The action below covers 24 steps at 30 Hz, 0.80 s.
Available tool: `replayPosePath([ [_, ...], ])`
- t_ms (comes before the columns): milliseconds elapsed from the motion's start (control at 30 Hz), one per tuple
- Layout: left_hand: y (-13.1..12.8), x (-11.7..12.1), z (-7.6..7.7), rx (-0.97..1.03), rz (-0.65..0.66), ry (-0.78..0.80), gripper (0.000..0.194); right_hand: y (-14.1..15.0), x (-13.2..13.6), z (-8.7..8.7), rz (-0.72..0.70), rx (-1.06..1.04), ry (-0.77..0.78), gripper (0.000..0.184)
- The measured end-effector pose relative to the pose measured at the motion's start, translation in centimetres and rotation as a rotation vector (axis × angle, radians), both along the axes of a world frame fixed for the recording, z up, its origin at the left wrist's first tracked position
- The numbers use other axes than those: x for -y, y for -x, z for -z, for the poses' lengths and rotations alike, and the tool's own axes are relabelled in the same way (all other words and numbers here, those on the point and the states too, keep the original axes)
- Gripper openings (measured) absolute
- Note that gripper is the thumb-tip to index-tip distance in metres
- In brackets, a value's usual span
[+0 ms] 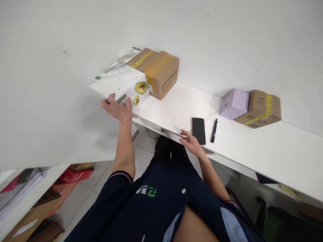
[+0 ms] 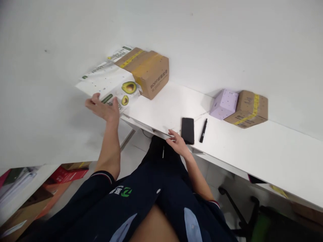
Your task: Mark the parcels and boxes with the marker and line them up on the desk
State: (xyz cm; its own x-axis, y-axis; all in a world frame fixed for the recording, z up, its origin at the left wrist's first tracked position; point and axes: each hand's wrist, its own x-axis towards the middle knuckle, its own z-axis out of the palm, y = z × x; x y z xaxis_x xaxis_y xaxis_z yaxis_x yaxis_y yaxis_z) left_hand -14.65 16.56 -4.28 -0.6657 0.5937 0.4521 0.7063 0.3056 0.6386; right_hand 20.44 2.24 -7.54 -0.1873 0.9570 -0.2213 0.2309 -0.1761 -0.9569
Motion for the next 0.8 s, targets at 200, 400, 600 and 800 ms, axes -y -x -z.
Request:
replayPosePath([
  [200,-0.1,-0.3,-0.5,-0.002,-0.047,0.020,0.069,-3.6,3.7,-0.3,0.247,-0.028,-0.007,0.056],
  [400,-0.6,1.7,0.3,-0.031,-0.004,-0.005,0.084,-9.6,1.0,-1.4,0.698,0.162,-0.279,0.063],
  [600,-4.6,7.3,6.1,-0.048,0.208,-0.003,0.073,-16.5,-8.8,-2.8,0.967,0.822,-0.422,0.089],
  [800,-6.4,11.8,10.3,-0.071,0.419,0.033,0.065,-16.4,-15.1,-2.6,1.121,0.915,-0.172,0.089],
])
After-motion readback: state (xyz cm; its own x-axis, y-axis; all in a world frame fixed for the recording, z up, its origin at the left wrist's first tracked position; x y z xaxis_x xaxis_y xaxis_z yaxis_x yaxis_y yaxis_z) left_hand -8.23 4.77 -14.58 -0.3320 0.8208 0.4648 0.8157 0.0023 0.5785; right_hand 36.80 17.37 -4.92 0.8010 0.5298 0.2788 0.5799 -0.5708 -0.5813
